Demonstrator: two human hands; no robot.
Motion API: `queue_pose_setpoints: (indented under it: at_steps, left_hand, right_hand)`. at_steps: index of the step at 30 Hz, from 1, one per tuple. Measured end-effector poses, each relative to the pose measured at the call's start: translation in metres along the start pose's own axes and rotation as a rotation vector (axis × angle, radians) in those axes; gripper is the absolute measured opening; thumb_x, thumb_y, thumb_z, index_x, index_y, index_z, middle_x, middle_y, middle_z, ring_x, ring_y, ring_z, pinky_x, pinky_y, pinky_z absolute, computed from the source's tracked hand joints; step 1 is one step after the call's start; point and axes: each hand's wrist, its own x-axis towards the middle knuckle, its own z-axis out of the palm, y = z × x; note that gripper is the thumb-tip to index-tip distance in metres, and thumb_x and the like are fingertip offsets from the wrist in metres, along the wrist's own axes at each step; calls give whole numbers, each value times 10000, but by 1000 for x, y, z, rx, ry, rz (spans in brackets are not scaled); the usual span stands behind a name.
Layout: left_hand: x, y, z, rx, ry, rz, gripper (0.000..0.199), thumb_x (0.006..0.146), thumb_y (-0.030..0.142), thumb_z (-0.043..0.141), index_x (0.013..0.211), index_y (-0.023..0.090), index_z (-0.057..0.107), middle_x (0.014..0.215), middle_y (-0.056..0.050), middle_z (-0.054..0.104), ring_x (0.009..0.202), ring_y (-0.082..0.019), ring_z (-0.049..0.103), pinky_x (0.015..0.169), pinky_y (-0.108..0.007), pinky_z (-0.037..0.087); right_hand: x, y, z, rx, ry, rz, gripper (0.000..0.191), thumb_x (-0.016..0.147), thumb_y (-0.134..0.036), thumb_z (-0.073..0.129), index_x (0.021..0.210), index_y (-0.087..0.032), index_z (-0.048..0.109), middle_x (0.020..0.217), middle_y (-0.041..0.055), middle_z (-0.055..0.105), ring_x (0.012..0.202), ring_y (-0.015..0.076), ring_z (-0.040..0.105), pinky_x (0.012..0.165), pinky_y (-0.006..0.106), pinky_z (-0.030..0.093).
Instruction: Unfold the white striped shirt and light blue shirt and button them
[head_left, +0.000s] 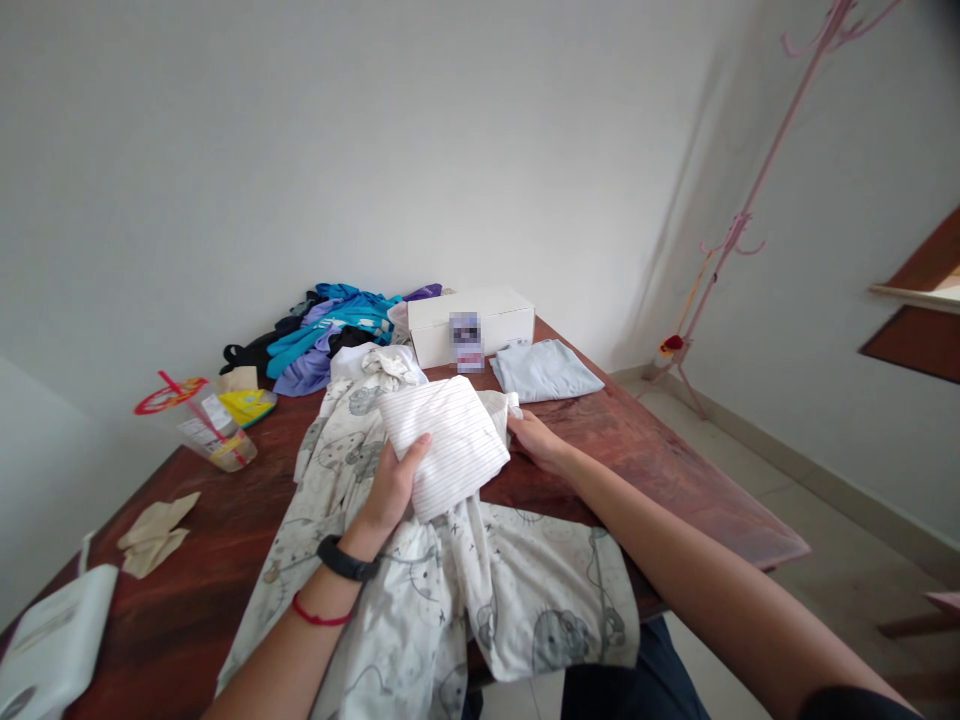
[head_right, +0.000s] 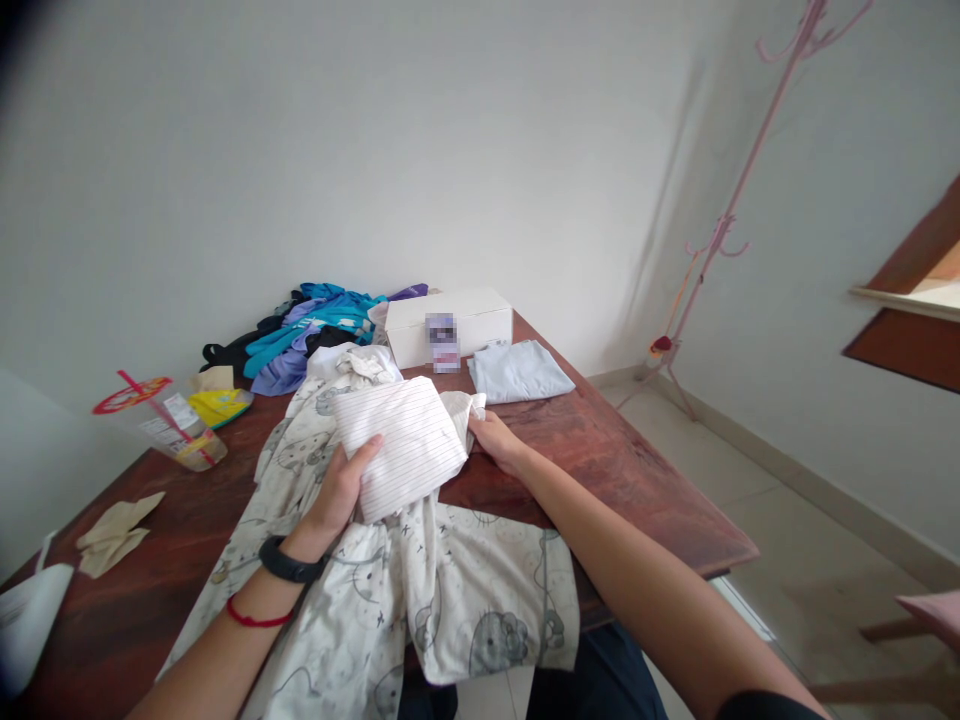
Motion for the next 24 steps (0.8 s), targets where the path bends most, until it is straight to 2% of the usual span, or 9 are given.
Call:
queue_pose_setpoints:
  at_steps: [24]
  left_hand:
    - [-1,-1,-1,22,-25,21,615,828,514,743,1302,133,657,1279,-127,702,1252,-345,608,1106,-441,436]
  right_hand:
    - [-1,-1,1,-16,-6,2,178,896,-312,671,948,-163,752,951,70,791,808,210,728,768,311,585]
